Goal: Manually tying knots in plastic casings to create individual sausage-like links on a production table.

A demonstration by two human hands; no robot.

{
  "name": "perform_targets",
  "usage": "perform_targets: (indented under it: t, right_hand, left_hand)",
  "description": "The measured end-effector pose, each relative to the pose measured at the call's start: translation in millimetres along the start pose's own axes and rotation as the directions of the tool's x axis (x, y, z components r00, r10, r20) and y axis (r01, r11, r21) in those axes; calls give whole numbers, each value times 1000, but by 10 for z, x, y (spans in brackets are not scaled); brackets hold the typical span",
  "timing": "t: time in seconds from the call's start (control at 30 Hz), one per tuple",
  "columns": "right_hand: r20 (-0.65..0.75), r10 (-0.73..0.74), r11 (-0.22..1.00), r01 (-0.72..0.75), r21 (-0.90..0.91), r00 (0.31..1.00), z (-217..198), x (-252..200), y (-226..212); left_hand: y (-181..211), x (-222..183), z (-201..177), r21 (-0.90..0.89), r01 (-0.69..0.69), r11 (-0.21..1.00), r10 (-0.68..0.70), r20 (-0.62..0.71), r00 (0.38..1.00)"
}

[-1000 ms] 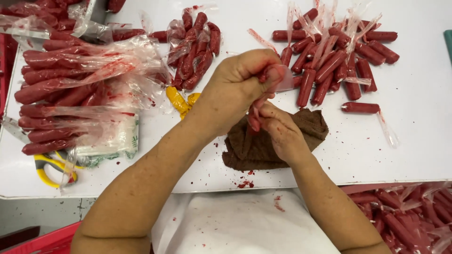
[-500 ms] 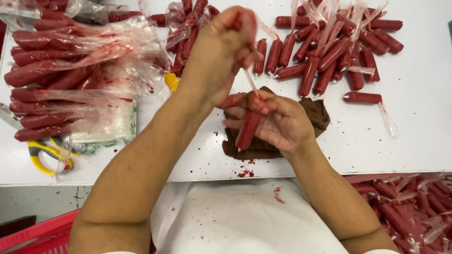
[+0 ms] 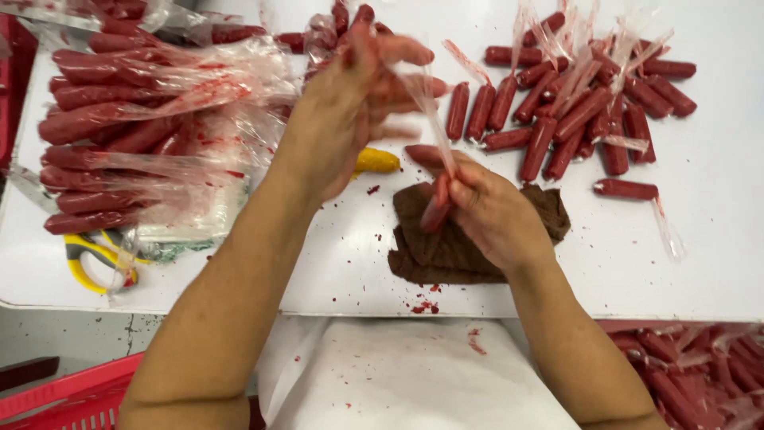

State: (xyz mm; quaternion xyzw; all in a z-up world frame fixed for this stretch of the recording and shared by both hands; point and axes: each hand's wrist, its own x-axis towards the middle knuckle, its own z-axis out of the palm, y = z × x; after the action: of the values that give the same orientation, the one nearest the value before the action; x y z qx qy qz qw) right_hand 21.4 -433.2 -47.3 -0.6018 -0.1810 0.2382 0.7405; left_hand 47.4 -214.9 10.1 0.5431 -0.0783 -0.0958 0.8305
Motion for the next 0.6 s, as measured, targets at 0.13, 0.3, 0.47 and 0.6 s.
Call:
perform_targets:
  t: [0.13, 0.3, 0.47, 0.6]
  right_hand:
    - [266, -409, 448, 446, -775, 873, -141, -171, 154]
    - [399, -369, -195, 349, -916, 839, -361, -305, 994]
    - [581, -71, 23, 583, -812, 811, -1279, -12, 1750]
    - [654, -103, 253, 656, -711, 749, -1215, -93, 1215]
  left_hand:
    - [-863, -267, -201, -82, 318, 945, -326, -358, 875]
    - [-2468, -983, -127, -617, 654, 437, -451, 479, 753]
    - [-2297, -930, -63, -557, 516, 650, -449, 265, 853]
    - [-1994, -946, -6, 205, 410, 889, -438, 110, 892]
